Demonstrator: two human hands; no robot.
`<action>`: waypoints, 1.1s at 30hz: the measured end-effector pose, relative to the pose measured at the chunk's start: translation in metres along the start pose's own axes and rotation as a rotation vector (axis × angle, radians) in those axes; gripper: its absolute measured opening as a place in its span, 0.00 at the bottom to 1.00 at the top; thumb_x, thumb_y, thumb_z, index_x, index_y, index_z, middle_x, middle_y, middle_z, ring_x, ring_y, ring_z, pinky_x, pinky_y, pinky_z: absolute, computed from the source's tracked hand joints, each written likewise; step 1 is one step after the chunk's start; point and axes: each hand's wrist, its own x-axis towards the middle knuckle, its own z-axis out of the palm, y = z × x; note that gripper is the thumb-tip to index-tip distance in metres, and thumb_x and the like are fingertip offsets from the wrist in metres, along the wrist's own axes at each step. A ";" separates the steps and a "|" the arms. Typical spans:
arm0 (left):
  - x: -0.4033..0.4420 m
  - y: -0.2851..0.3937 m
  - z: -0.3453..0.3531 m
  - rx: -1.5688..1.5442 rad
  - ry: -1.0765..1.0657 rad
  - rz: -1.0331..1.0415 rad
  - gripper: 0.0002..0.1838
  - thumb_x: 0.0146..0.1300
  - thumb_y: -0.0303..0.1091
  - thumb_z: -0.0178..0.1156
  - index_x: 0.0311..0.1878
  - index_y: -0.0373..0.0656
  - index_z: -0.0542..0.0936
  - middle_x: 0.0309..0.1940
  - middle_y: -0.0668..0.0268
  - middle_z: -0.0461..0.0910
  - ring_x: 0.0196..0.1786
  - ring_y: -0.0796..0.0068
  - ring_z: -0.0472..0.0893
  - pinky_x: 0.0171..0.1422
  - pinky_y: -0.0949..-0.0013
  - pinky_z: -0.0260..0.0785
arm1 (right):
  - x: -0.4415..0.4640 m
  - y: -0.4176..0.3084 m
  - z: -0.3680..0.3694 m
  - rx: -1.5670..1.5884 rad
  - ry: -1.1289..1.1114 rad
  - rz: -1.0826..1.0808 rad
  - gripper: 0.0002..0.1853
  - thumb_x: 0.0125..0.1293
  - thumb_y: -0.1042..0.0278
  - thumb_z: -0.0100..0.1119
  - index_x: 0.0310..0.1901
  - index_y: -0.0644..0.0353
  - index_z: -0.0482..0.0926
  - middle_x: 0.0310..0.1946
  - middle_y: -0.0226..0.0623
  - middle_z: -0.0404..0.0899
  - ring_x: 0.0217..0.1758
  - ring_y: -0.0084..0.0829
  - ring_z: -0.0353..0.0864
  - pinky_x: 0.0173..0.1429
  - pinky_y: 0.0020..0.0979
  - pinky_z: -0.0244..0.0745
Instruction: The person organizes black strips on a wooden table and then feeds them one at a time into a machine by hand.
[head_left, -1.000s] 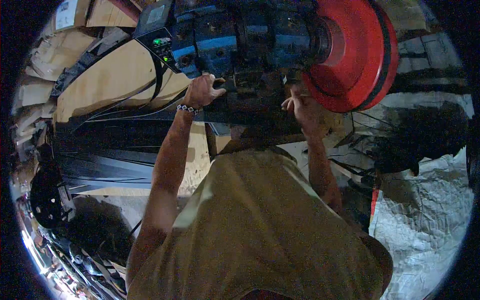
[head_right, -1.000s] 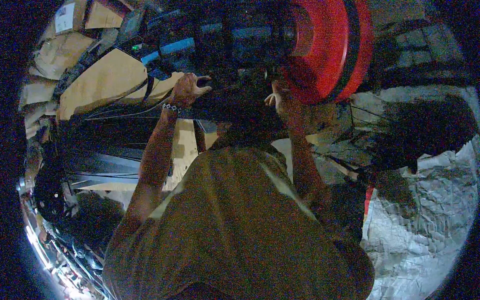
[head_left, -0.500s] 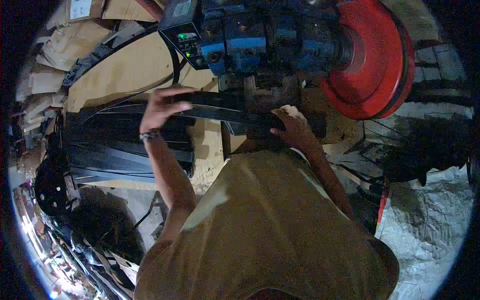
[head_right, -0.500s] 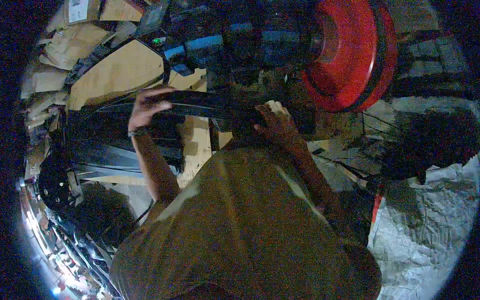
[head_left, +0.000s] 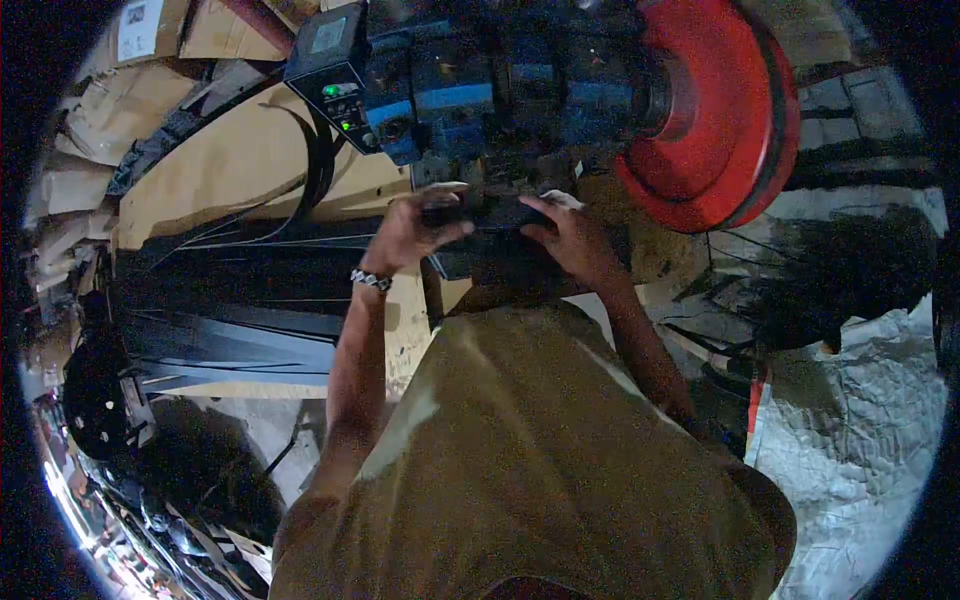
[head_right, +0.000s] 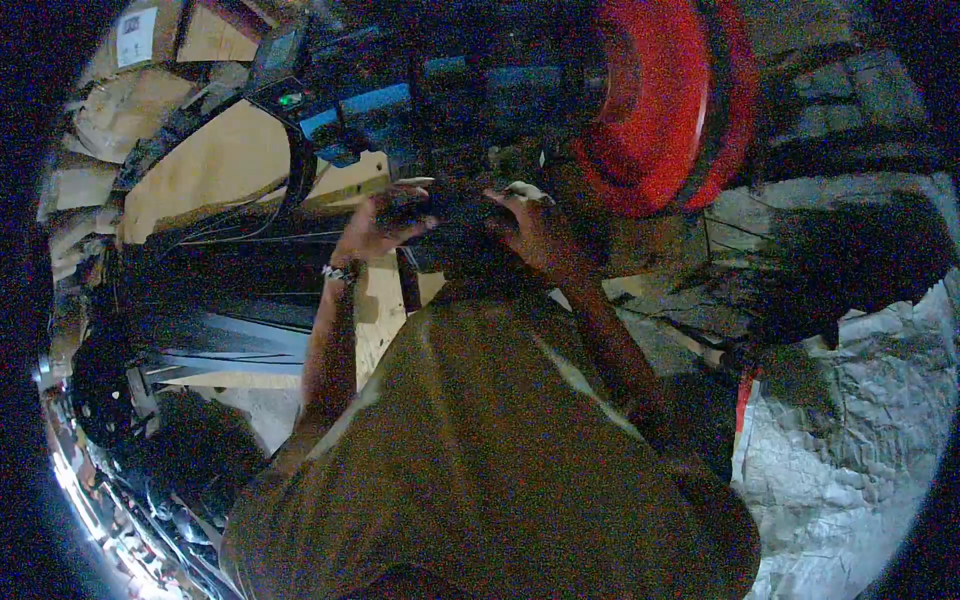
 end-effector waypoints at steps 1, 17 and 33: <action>0.005 0.001 0.005 0.187 -0.090 0.086 0.25 0.54 0.30 0.76 0.54 0.38 0.81 0.46 0.63 0.84 0.50 0.73 0.81 0.57 0.67 0.75 | 0.005 -0.001 -0.002 0.034 0.005 0.029 0.24 0.64 0.61 0.65 0.61 0.55 0.77 0.50 0.49 0.78 0.57 0.48 0.78 0.61 0.42 0.73; 0.062 -0.001 -0.029 1.198 -0.143 -0.070 0.28 0.55 0.51 0.69 0.55 0.43 0.82 0.47 0.52 0.84 0.44 0.54 0.86 0.48 0.58 0.76 | 0.024 0.009 0.035 -0.252 0.081 -0.058 0.27 0.64 0.57 0.67 0.63 0.55 0.75 0.73 0.64 0.51 0.78 0.61 0.48 0.77 0.54 0.52; 0.072 -0.005 -0.018 1.438 -0.186 -0.219 0.39 0.55 0.60 0.65 0.59 0.36 0.75 0.45 0.48 0.84 0.48 0.48 0.84 0.52 0.52 0.77 | -0.025 0.044 -0.026 0.575 0.297 0.398 0.22 0.75 0.47 0.49 0.40 0.59 0.83 0.42 0.40 0.83 0.53 0.34 0.80 0.61 0.38 0.71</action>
